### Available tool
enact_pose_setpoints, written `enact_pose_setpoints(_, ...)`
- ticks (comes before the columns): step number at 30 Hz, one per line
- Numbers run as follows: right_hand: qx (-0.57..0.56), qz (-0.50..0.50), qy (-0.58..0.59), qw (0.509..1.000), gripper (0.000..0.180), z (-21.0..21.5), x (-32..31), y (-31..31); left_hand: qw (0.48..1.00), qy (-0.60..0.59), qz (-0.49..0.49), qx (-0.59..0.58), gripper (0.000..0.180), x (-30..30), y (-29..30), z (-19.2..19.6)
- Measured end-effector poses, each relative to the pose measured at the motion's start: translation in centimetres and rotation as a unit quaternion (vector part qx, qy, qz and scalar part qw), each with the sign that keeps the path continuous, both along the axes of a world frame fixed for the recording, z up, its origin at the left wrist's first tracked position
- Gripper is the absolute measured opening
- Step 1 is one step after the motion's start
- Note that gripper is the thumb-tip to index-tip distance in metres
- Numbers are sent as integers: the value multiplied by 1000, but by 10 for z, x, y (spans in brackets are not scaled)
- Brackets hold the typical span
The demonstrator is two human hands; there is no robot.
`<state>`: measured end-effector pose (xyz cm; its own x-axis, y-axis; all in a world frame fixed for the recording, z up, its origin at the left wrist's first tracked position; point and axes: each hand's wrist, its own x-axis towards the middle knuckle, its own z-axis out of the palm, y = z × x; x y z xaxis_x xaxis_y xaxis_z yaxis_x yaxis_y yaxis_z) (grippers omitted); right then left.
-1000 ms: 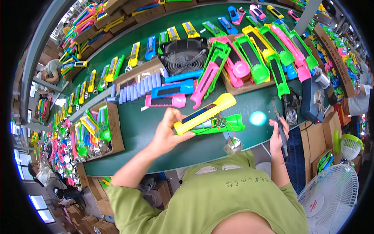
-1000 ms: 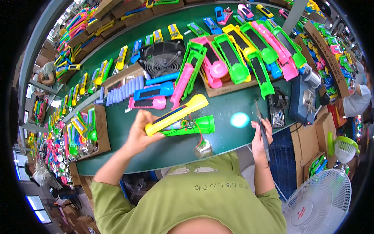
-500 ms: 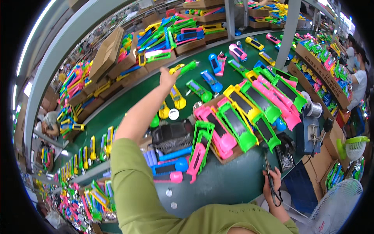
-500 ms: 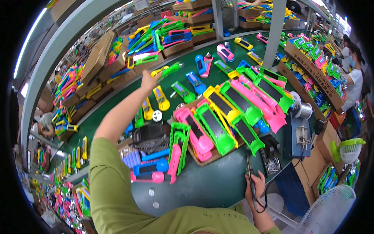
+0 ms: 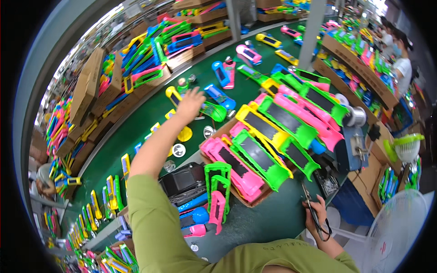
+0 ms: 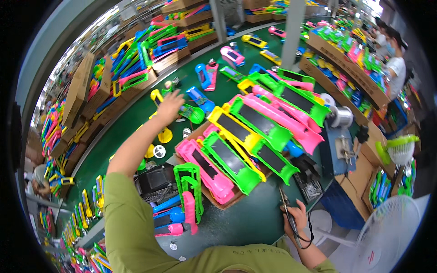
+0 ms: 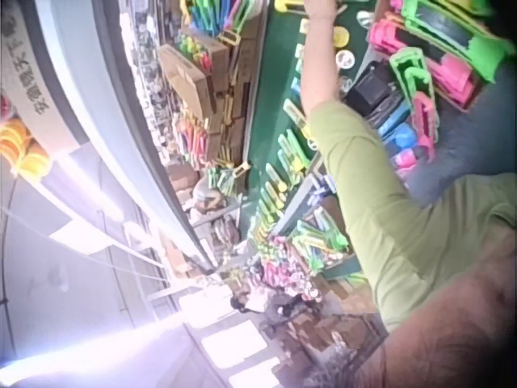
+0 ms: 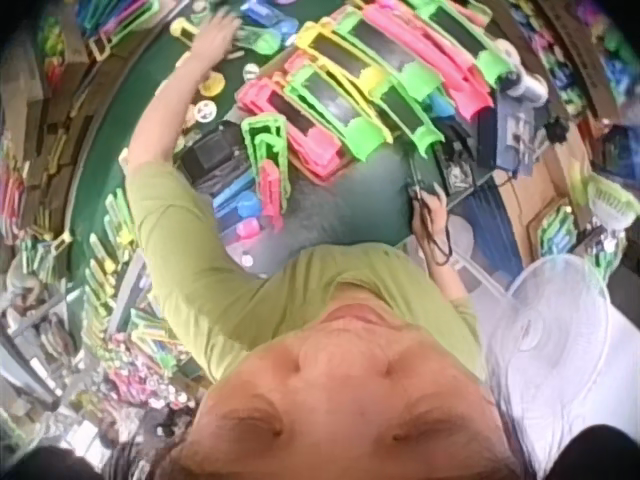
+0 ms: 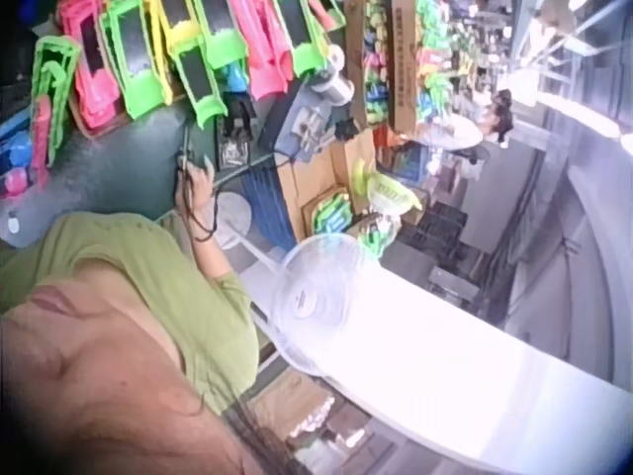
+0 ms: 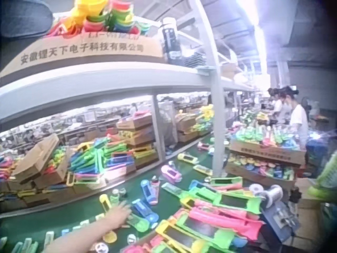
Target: The person assembles portable flashlights by soldering internal wiring connections onto circuit boards with a soldering iron, fitting the plastic casing parts together by hand, and placing the assembled flashlights onto the conveyor line.
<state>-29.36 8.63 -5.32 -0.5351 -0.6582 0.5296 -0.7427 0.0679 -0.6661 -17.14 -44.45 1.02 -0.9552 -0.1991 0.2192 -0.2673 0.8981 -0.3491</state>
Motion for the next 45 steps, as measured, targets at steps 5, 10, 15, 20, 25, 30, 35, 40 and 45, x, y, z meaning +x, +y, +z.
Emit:
enact_pose_setpoints(5, 3, 43, 15, 999, 21, 2, 0, 11, 995, 34, 91, 18, 21, 27, 41, 106)
enact_pose_setpoints(10, -19, 138, 99, 985, 28, 12, 1, 24, 990, 100, 46, -85, 45, 94, 158, 196)
enact_pose_setpoints(15, -3, 178, 4, 984, 16, 46, -37, 11, 992, 59, 91, 65, 52, 153, 327, 178)
enact_pose_setpoints(20, -213, 4, 230, 950, 40, 128, -86, -82, 970, -13, 170, 174, 40, 189, 441, 60)
enact_pose_setpoints(25, -160, 90, 109, 977, 41, 120, -108, -126, 917, 70, 318, 229, 48, 190, 501, -18)
enact_pose_setpoints(30, -182, 115, 116, 970, 42, 112, -119, -150, 853, 249, 280, 364, 54, 187, 496, 24)
enact_pose_setpoints(35, -70, 93, -104, 988, 40, 138, -99, -118, 910, 221, 132, 324, 13, 171, 488, 22)
enact_pose_setpoints(40, -90, 111, 191, 971, 31, 118, 0, -35, 955, 80, 124, 256, 17, 146, 490, 0)
enact_pose_setpoints(45, 37, 255, -139, 956, 34, -9, 42, 20, 900, 150, 98, 398, 11, 141, 482, -3)
